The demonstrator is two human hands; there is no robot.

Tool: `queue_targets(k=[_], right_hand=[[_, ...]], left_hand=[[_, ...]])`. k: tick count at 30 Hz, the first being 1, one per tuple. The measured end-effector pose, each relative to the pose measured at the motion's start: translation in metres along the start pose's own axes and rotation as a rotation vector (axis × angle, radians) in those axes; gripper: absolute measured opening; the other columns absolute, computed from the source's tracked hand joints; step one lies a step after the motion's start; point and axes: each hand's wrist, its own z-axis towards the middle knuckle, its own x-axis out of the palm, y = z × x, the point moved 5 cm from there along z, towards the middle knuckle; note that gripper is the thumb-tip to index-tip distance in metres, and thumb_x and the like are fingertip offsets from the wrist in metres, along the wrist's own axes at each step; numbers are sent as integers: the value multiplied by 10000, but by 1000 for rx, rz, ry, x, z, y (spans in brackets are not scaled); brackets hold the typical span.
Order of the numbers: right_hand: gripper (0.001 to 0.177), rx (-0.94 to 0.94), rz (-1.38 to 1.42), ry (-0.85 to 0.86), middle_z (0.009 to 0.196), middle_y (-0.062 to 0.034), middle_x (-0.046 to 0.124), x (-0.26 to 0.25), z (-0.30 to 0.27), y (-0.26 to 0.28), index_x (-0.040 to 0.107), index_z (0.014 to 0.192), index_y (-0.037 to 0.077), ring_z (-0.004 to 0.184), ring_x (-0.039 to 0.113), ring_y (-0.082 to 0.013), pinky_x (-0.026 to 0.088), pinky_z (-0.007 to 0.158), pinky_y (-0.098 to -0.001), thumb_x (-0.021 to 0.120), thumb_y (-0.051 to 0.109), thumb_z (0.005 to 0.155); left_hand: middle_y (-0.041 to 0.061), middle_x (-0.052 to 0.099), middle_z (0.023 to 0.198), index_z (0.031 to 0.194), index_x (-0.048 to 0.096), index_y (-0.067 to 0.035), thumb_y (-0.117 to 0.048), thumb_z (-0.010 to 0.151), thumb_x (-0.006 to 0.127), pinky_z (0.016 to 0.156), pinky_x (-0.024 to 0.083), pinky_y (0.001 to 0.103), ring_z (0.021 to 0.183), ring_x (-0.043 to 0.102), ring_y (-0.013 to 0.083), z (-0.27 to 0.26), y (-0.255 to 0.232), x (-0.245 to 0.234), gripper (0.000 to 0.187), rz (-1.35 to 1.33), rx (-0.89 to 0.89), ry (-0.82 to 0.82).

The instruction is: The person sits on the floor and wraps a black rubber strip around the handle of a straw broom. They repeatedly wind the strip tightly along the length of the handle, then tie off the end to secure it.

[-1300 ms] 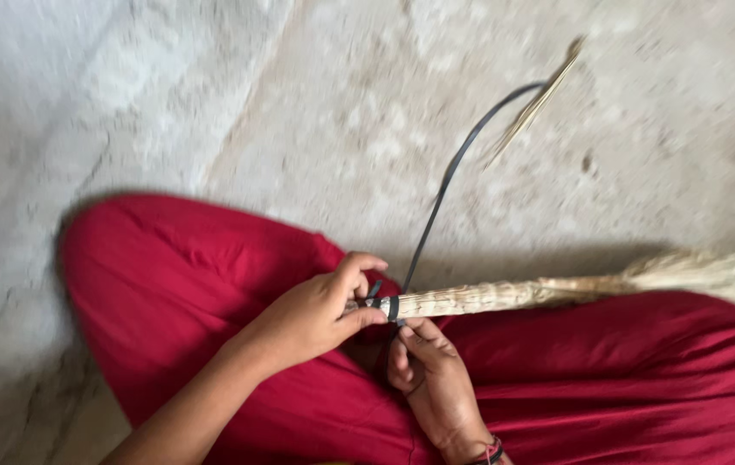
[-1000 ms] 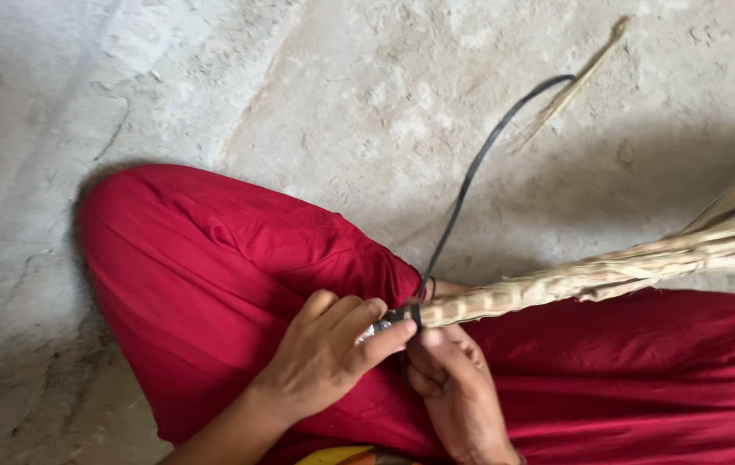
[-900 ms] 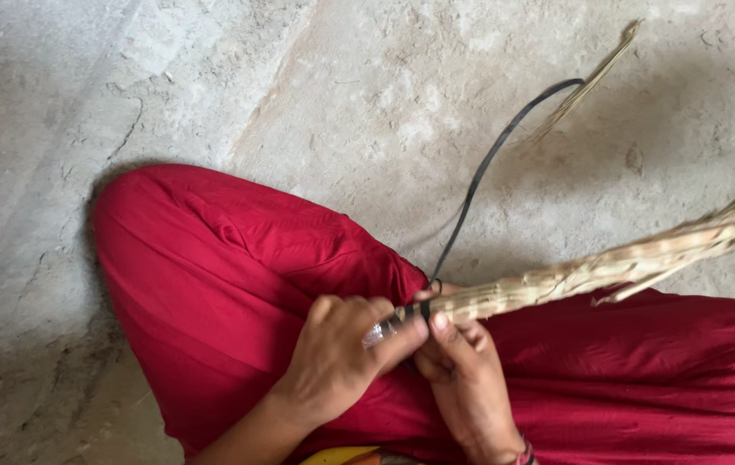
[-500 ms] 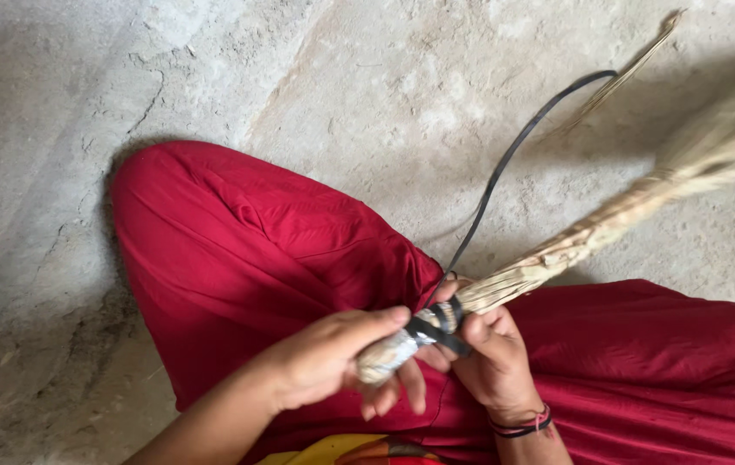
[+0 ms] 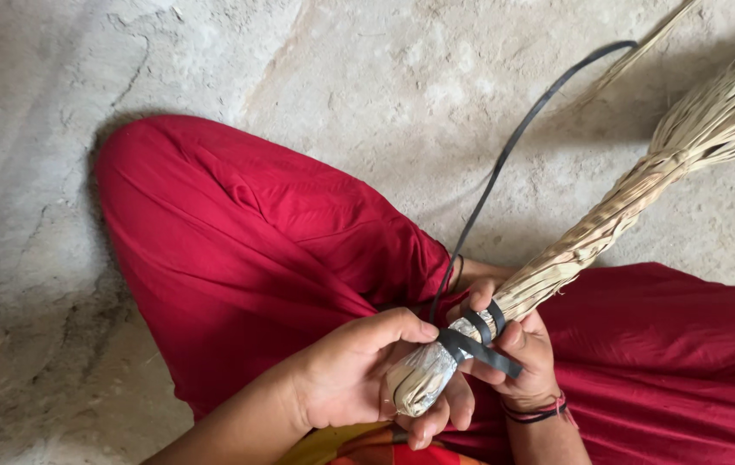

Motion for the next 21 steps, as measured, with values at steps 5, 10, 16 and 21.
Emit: queue_targets(k=[5,10,16,21], right_hand=[[496,-29,46,59,959,-140,630,0,-3,4,552,1193,1,852,618,-220,493,574,-294,832,314,930],[493,-57,10,75,953,-119,623,-4,-8,8,557,1192,7,940,612,-250,532,732,-346,839,327,942],[533,3,-31,0,929,-178,658,-3,-12,8,545,1168,-22,739,668,-214,550,642,-307,829,351,915],[549,30,-157,-6,927,-187,690,4,-12,10,554,1173,-49,705,710,-245,564,598,-338,828,356,924]], left_hand=[[293,669,1158,1242,519,127,-357,1249,392,877,569,413,941,695,363,3,9,3,500,-153,-52,90],[183,636,1092,1235,527,47,-369,1250,448,979,530,403,1031,637,294,9,17,13,423,-316,-105,63],[101,584,949,1235,516,47,-391,1242,453,938,514,379,909,571,204,6,14,18,442,-206,-31,31],[90,586,907,1206,538,56,-429,1265,426,905,524,384,877,582,205,0,11,10,502,-124,-9,21]])
